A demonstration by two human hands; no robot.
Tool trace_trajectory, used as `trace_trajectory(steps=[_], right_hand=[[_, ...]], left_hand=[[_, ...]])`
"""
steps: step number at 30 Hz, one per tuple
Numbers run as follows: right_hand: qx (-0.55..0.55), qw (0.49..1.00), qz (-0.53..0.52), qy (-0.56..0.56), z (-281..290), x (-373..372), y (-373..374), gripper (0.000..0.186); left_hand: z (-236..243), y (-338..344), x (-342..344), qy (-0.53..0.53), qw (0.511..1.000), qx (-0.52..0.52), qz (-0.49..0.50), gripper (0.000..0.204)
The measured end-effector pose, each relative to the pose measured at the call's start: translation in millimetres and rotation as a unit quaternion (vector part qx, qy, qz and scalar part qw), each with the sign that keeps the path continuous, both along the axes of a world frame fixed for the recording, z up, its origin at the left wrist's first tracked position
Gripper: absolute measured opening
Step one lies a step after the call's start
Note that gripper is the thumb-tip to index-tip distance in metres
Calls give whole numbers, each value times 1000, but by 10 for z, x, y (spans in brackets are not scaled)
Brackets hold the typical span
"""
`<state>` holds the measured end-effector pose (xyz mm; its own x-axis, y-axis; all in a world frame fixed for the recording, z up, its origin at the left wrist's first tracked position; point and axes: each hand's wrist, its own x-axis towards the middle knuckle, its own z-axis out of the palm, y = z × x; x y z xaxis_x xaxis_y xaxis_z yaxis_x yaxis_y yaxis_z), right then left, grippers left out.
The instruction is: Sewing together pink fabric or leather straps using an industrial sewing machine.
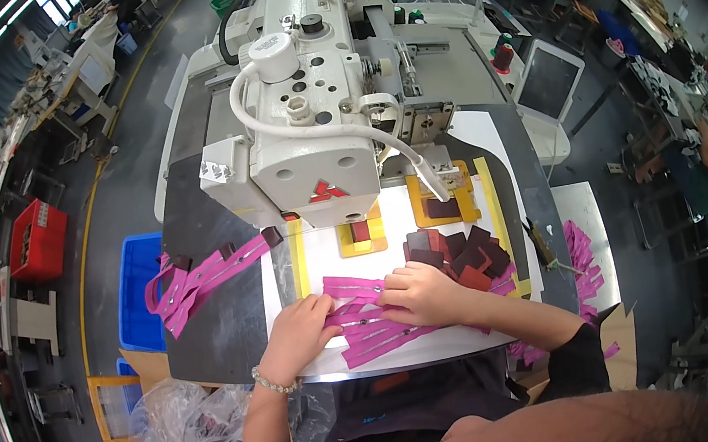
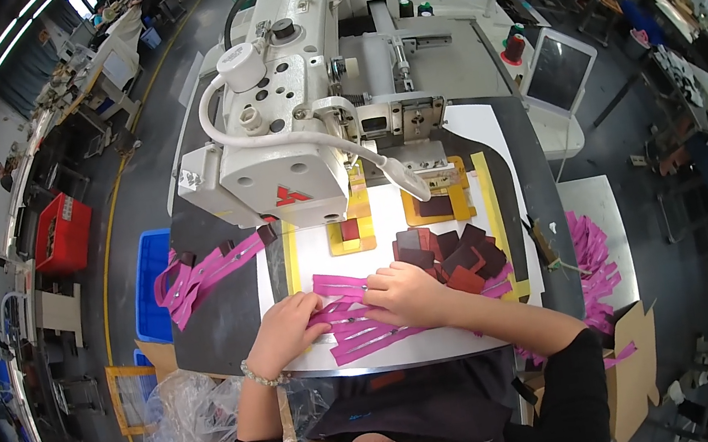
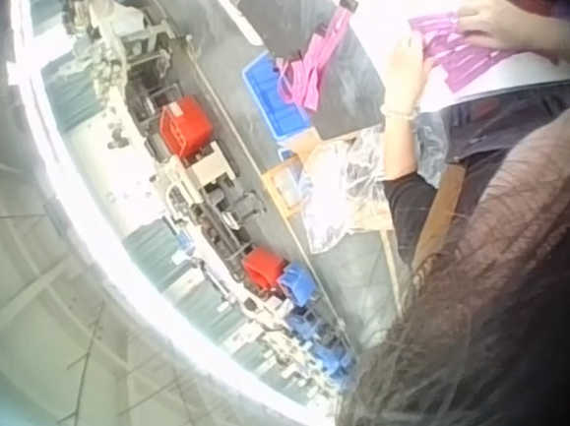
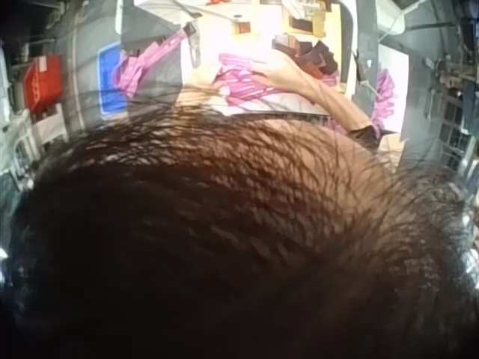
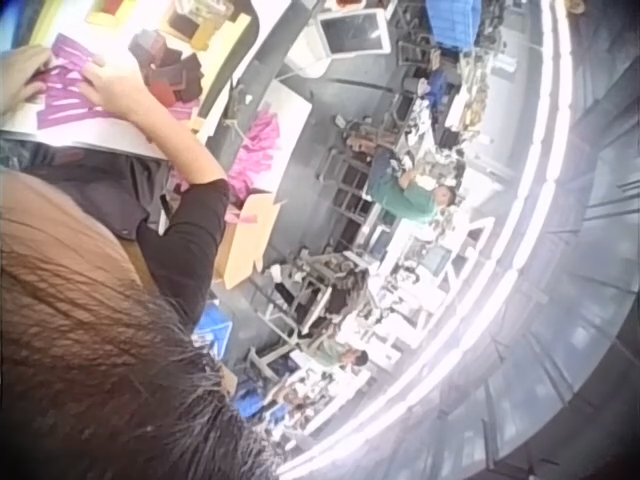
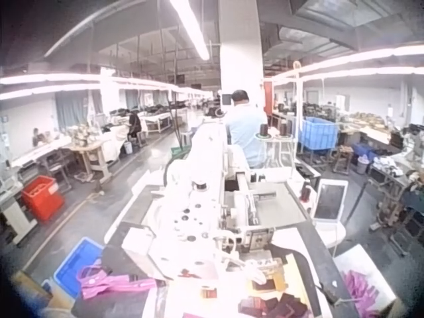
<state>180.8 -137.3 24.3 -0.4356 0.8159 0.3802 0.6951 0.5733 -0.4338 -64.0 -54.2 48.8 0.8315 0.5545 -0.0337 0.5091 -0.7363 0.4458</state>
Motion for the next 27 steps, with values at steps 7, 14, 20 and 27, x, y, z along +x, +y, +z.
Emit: trace_trajectory(steps=[7,14,20,27], right_hand=[[-21,999,5,-43,-81,-174,-30,26],[-7,1000,2,28,-55,-267,0,21],[-448,817,27,362,334,-37,-83,15],[-369,900,-36,230,932,461,-207,31]], left_hand=[[54,-35,-159,43,999,3,17,29],[417,-11,-126,-57,983,-175,-4,21],[495,-7,-21,-236,931,-271,65,15],[374,46,409,-233,959,-155,47,12]])
